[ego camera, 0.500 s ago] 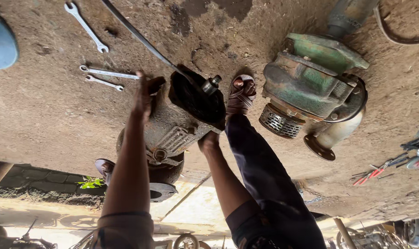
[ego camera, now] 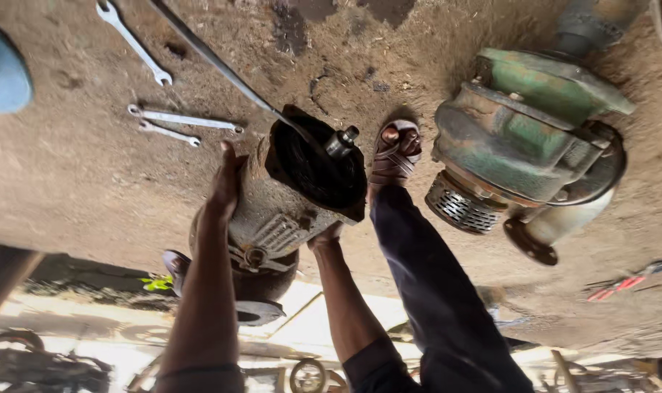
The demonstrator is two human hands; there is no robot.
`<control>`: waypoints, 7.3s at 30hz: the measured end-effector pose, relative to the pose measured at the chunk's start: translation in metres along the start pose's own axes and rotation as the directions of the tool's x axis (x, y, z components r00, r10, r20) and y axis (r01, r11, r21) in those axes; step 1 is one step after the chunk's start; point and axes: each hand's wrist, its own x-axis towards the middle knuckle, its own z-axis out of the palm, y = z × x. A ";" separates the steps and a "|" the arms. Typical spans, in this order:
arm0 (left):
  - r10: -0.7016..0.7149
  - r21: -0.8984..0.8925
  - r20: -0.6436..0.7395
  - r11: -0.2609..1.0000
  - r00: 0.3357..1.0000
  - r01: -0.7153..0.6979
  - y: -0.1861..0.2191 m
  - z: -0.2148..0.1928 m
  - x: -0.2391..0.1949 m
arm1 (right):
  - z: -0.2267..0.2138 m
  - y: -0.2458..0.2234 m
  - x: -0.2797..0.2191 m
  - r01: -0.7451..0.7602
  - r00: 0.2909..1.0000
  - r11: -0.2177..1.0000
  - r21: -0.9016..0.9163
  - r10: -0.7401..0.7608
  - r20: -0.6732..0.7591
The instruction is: The person sits on the floor and uses a hammer and wrench to disassemble a motor or pump. They remove bolts, separate the housing, and extract the internal shaft assembly.
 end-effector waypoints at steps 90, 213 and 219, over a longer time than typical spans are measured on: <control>0.350 0.325 -0.863 0.937 0.366 -0.128 -0.169 0.005 -0.166 | 0.022 -0.009 -0.212 0.322 0.947 -0.421 -0.848 0.140 0.290; 0.559 0.362 -0.671 0.821 0.488 -0.442 0.030 0.007 -0.106 | 0.215 -0.243 -0.127 0.021 1.000 0.997 0.070 -0.022 0.018; 0.392 0.231 -0.710 0.914 0.585 -0.332 0.023 0.003 -0.104 | 0.141 -0.143 -0.093 0.041 0.986 0.999 -0.020 -0.044 -0.162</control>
